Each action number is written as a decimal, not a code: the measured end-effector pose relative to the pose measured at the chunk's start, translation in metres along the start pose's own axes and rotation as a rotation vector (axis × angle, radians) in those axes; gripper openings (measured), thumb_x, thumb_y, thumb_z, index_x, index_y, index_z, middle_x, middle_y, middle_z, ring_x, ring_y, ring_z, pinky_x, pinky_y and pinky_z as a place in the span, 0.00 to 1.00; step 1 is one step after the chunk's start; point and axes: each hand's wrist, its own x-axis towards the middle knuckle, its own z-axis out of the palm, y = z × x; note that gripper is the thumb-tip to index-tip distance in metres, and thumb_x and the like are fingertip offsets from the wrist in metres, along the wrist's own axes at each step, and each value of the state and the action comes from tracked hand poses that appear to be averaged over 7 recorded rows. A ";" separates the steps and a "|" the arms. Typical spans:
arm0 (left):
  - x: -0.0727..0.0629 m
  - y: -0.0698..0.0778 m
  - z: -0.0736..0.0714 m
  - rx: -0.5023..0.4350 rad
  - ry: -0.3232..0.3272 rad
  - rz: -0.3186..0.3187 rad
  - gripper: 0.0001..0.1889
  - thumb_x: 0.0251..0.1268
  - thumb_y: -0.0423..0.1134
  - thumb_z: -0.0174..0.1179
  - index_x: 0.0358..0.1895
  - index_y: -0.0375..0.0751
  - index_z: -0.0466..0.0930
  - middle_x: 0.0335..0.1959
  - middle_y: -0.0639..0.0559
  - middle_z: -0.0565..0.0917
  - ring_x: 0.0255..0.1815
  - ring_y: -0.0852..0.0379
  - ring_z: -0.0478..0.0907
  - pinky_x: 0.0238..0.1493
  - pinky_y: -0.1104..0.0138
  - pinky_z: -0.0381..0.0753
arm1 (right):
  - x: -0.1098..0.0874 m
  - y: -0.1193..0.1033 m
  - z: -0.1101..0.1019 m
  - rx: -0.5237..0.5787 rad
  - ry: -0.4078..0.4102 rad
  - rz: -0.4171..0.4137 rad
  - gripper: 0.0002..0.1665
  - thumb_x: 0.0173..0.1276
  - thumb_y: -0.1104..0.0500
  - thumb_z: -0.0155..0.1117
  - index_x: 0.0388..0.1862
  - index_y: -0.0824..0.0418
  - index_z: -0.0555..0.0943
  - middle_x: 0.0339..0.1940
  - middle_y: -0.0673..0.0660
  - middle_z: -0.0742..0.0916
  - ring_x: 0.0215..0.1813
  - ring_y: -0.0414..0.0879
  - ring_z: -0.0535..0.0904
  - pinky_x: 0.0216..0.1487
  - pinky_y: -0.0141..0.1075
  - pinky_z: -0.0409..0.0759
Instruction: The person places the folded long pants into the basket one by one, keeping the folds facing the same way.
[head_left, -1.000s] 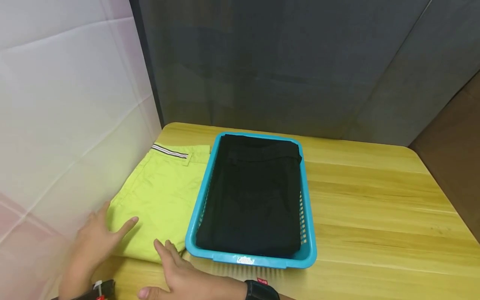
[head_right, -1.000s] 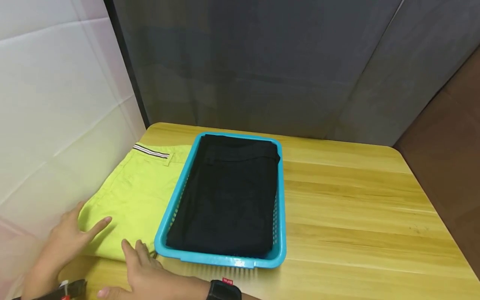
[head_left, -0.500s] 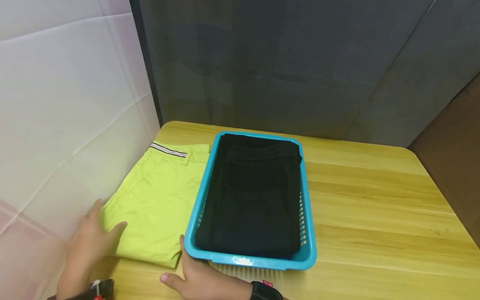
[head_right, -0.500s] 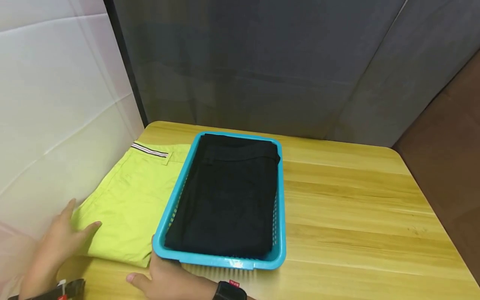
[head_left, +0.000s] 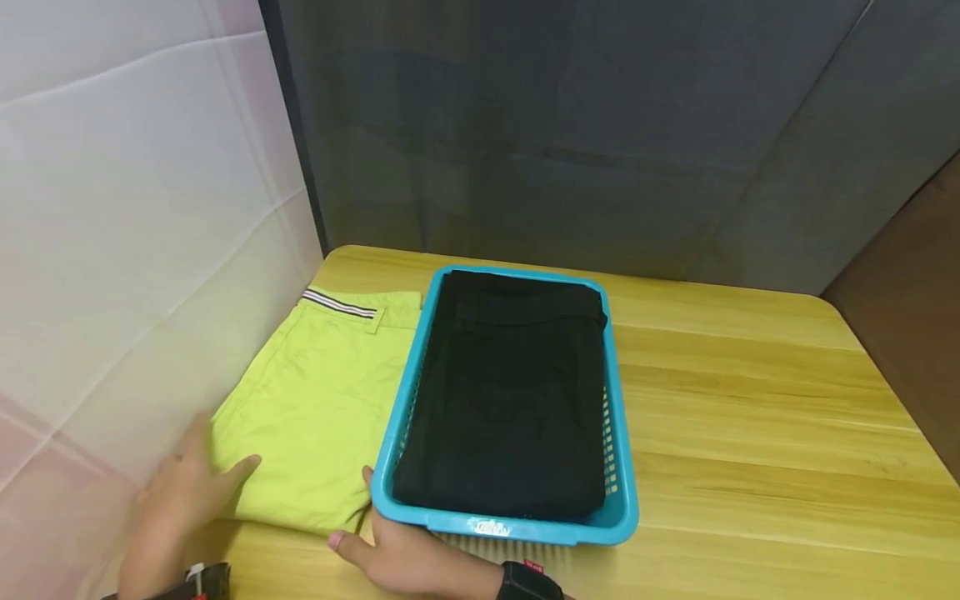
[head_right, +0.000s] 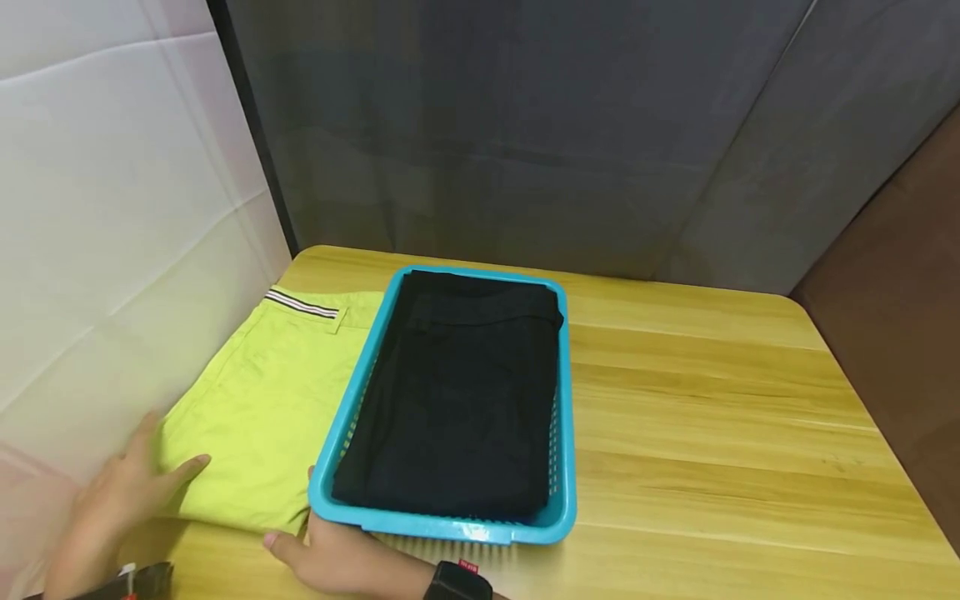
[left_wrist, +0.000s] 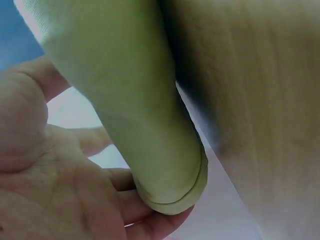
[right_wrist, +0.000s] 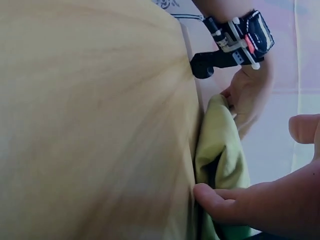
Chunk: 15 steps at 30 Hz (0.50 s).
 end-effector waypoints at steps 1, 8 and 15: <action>0.000 0.000 0.000 0.004 -0.016 -0.008 0.55 0.66 0.68 0.47 0.75 0.36 0.24 0.61 0.11 0.57 0.57 0.14 0.59 0.45 0.30 0.63 | 0.000 0.000 0.001 0.012 0.009 0.001 0.45 0.75 0.45 0.50 0.79 0.63 0.43 0.79 0.65 0.38 0.79 0.55 0.29 0.79 0.50 0.41; -0.003 0.004 -0.004 0.001 -0.054 -0.042 0.60 0.64 0.70 0.46 0.72 0.31 0.17 0.60 0.07 0.54 0.58 0.13 0.57 0.46 0.29 0.64 | 0.006 0.003 0.004 0.098 0.083 0.006 0.37 0.76 0.50 0.48 0.77 0.59 0.49 0.79 0.64 0.47 0.80 0.55 0.36 0.78 0.50 0.44; -0.004 0.009 -0.002 -0.097 -0.115 -0.081 0.59 0.66 0.67 0.48 0.71 0.19 0.25 0.62 0.06 0.47 0.60 0.12 0.49 0.56 0.28 0.59 | 0.004 0.007 0.003 0.186 0.044 0.050 0.38 0.76 0.50 0.47 0.78 0.60 0.47 0.79 0.64 0.44 0.78 0.56 0.50 0.77 0.45 0.50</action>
